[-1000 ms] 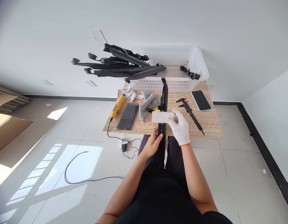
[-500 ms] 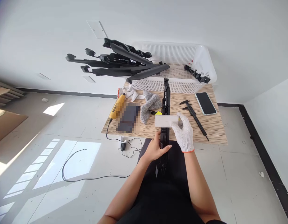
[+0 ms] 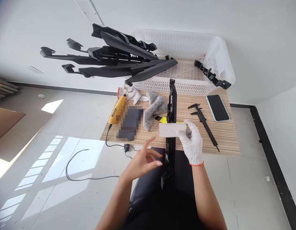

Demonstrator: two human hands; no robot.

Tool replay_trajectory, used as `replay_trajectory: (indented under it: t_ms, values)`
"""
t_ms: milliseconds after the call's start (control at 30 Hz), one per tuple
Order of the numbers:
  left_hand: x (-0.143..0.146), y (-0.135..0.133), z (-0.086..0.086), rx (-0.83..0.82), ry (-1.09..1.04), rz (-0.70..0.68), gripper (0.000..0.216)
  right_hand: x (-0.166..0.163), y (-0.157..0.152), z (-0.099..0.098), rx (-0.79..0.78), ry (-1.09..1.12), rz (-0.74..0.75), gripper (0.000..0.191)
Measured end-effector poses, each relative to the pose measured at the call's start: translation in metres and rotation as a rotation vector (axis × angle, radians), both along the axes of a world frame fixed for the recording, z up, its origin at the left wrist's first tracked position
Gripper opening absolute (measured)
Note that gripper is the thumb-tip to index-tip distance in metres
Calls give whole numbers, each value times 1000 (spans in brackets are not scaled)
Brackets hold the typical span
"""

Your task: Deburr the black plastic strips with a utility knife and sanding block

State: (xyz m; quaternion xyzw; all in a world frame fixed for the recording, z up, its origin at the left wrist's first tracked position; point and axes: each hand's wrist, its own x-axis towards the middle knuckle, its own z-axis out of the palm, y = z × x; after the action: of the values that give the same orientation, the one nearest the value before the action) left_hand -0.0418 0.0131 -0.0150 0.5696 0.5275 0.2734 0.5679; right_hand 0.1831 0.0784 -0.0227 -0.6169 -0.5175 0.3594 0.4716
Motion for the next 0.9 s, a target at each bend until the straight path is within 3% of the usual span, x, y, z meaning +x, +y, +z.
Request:
replay_trajectory:
  t_ms: [100, 167, 267, 367, 600, 900]
  values:
    - [-36, 4, 16, 311, 180, 487, 65, -1, 1, 2, -6, -32, -8, 58]
    - [-54, 13, 23, 422, 404, 670, 67, -1, 1, 3, -8, -61, -6, 57]
    - [-65, 28, 27, 359, 681, 635, 79, -2, 2, 6, -17, -130, -16, 55]
    - [-60, 39, 24, 271, 811, 563, 86, -4, 2, 8, -11, -167, -15, 54]
    - [-43, 61, 13, 244, 933, 536, 88, -3, 3, 7, 25, -183, -2, 56]
    - [-37, 102, 14, 282, 1068, 548, 80, -3, 2, 6, 53, -189, -5, 57]
